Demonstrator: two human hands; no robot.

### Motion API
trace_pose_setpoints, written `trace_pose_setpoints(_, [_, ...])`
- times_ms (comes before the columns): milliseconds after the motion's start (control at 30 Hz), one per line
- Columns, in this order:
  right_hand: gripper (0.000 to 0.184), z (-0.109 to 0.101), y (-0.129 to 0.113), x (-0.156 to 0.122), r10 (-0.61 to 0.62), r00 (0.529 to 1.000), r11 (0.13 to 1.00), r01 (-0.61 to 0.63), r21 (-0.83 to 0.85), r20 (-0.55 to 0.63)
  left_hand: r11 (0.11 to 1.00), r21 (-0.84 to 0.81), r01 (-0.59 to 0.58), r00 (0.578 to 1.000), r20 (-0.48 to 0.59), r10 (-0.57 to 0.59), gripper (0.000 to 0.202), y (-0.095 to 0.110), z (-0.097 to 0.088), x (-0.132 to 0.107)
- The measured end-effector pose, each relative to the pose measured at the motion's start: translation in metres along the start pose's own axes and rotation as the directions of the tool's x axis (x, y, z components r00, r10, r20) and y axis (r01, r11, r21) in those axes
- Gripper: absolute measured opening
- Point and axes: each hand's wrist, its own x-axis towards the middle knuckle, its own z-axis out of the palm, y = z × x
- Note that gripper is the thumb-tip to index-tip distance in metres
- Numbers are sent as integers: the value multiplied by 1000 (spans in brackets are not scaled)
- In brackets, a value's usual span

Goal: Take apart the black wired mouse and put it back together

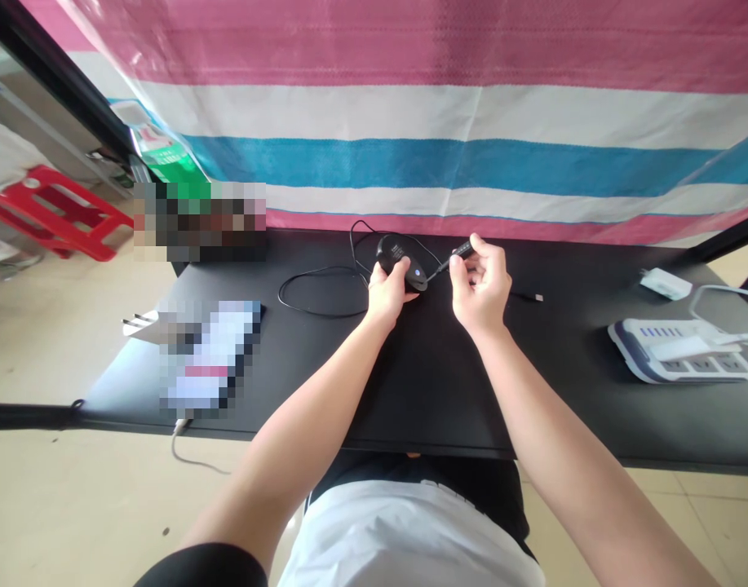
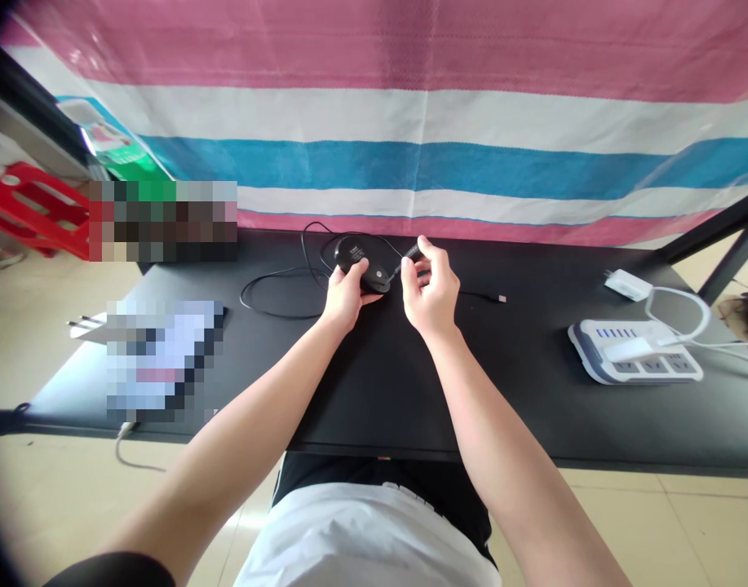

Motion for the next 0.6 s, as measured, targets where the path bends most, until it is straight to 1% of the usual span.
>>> trace_pose_setpoints(100, [34,0,0,-1,28,999,999,-29,42,28,1000,0,4,1000,-1,-4,27,0,0,0])
trace_pose_setpoints(200, [32,0,-2,-1,27,999,998,-29,52,43,1000,15,9,1000,-16,-8,27,1,0,-1])
trace_pose_setpoints(300, [29,0,-5,1,11,1000,1000,-11,28,14,1000,22,12,1000,-15,-12,25,2,0,-3])
trace_pose_setpoints(467, [26,0,-6,3,-55,997,997,53,-48,-45,1000,28,-4,1000,-18,5,24,2,1,-4])
trace_pose_setpoints(600, [26,1,-4,2,-59,997,998,56,-38,-58,999,34,-18,1000,-15,18,25,0,1,-4])
